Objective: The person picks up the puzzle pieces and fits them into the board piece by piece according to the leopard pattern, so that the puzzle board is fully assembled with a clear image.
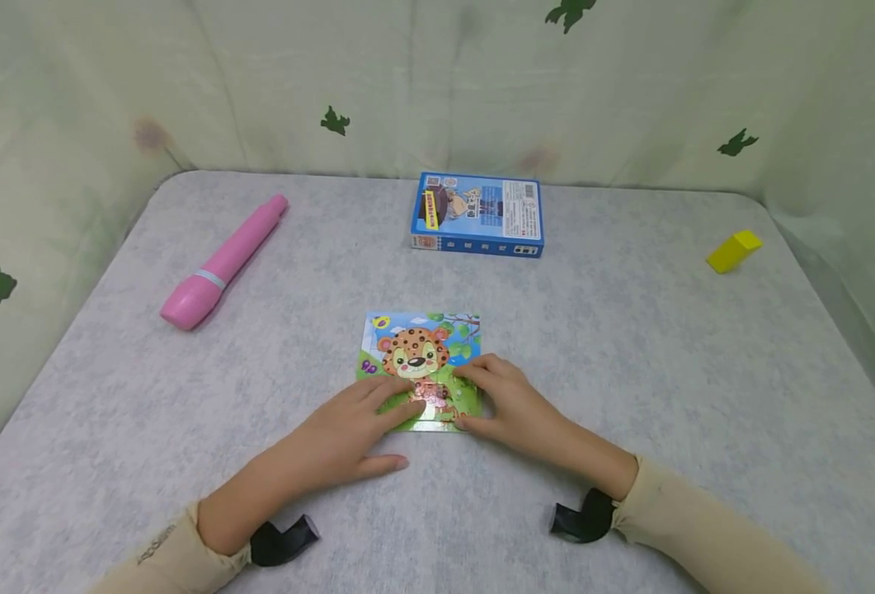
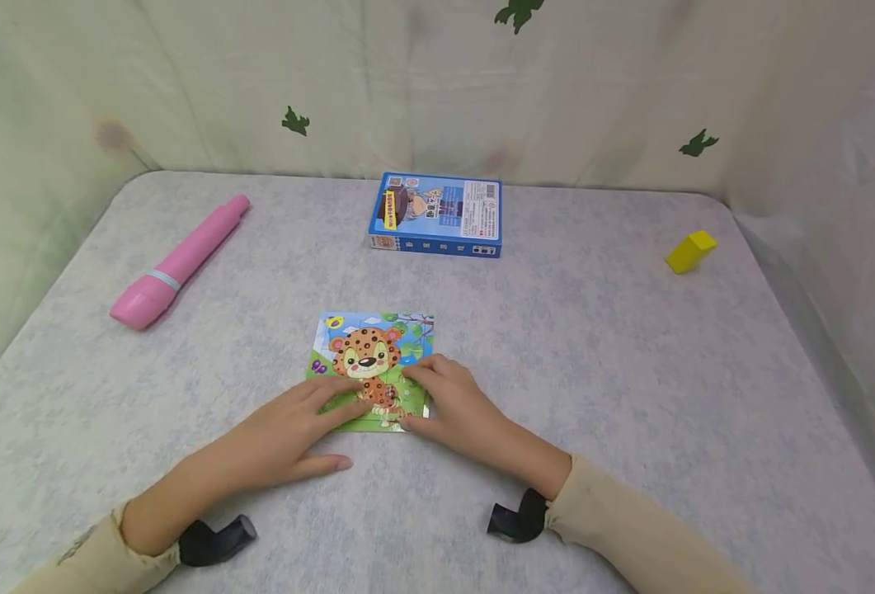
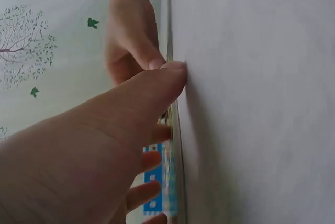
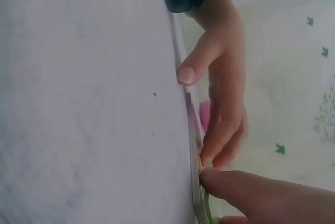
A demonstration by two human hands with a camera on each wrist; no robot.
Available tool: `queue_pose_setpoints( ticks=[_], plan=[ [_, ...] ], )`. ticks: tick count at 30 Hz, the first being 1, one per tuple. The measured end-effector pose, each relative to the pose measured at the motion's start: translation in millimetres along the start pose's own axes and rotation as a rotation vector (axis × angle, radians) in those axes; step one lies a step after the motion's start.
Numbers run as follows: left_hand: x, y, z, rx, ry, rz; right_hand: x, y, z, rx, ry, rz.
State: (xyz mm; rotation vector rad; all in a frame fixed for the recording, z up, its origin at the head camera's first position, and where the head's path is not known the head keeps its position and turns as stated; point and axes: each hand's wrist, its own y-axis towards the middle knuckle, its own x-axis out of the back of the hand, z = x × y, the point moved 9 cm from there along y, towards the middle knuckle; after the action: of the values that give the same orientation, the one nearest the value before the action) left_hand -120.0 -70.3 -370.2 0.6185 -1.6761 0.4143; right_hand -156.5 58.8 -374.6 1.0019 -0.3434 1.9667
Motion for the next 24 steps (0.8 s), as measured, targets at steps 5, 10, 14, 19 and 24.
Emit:
queue_pose_setpoints(
  ticks=[5,10,14,19,24],
  plan=[
    [-3.8,0.5,-5.2,-0.026,-0.051,-0.003,-4,4.1,-3,0.009,0.018,0.012],
    [-6.5,1.8,-7.2,-0.031,-0.014,0.018,-6,6.0,-2,-0.001,-0.021,0.026],
    [-4.7,4.8,-7.4,-0.032,0.015,0.016,-5,6.9,-2,0.005,-0.107,0.038],
    [-4.2,7.5,-4.8,-0.027,-0.008,0.032,-5,-0.1,-9,-0.025,-0.056,0.129],
    [-2.1,4.0,7.7,-0.012,-0.096,0.053,13,-15.4,-23,-0.100,0.086,0.160]
  ],
)
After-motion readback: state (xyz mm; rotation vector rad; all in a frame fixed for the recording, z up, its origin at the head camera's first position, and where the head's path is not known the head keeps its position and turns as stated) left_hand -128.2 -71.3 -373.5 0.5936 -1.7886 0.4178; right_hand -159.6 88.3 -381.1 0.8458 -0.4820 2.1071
